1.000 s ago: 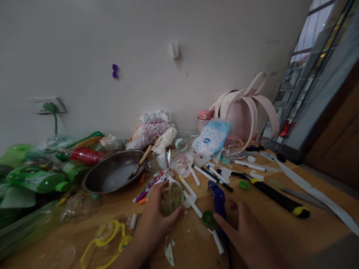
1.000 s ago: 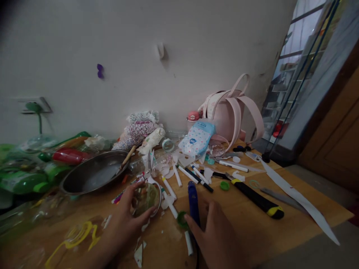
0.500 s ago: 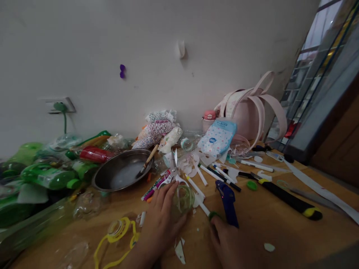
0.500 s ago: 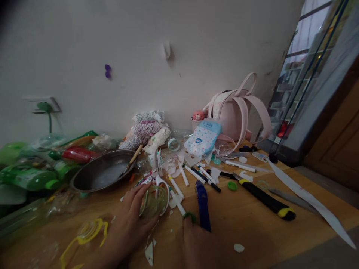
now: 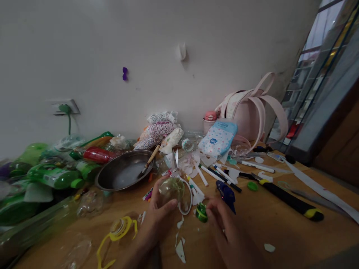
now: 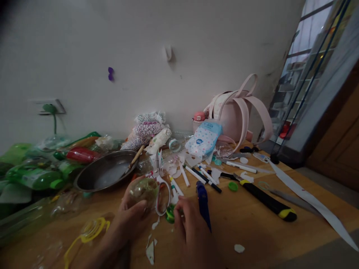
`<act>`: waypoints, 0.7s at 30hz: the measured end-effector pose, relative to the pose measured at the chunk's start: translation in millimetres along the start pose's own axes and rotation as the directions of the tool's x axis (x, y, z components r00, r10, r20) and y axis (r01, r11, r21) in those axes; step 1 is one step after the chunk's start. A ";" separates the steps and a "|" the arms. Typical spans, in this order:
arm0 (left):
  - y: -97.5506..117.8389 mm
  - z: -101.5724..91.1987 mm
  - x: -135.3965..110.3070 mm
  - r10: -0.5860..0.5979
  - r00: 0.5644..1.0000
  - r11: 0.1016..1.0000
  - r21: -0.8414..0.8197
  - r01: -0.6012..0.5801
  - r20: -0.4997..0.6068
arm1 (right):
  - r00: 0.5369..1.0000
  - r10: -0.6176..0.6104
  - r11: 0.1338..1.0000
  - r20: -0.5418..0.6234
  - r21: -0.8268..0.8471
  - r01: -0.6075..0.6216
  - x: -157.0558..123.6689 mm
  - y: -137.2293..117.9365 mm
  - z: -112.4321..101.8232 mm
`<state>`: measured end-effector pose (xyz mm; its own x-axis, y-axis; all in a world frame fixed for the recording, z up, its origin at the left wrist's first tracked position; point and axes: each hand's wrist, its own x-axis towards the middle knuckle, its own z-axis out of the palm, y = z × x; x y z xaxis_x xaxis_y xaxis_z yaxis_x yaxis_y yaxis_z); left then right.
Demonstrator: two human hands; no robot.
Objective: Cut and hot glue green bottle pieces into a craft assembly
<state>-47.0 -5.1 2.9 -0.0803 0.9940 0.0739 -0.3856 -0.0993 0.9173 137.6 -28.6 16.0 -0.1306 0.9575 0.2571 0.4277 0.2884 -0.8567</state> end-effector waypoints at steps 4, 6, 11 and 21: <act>8.6 4.7 1.3 -0.029 0.999 0.978 -0.207 0.026 -0.014 | 0.982 0.129 0.927 0.138 0.336 -0.169 19.2 -6.4 12.4; 13.2 5.1 3.4 -0.015 1.000 0.975 -0.223 0.010 -0.021 | 0.970 0.168 0.832 0.174 0.503 -0.234 30.5 -12.7 23.9; 20.9 -4.0 7.2 -0.087 0.995 0.970 -0.231 0.072 -0.056 | 0.939 0.191 0.567 0.285 0.749 -0.343 52.4 -31.3 56.0; 19.3 -3.3 10.6 -0.078 0.992 0.968 -0.246 0.051 -0.102 | 0.971 0.160 0.624 0.177 0.744 -0.239 68.5 -8.8 86.4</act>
<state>-58.3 3.4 20.2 -0.1435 0.9889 -0.0381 -0.6037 -0.0570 0.7952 47.7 34.3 2.6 -0.2170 0.9756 0.0334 -0.3674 -0.0499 -0.9287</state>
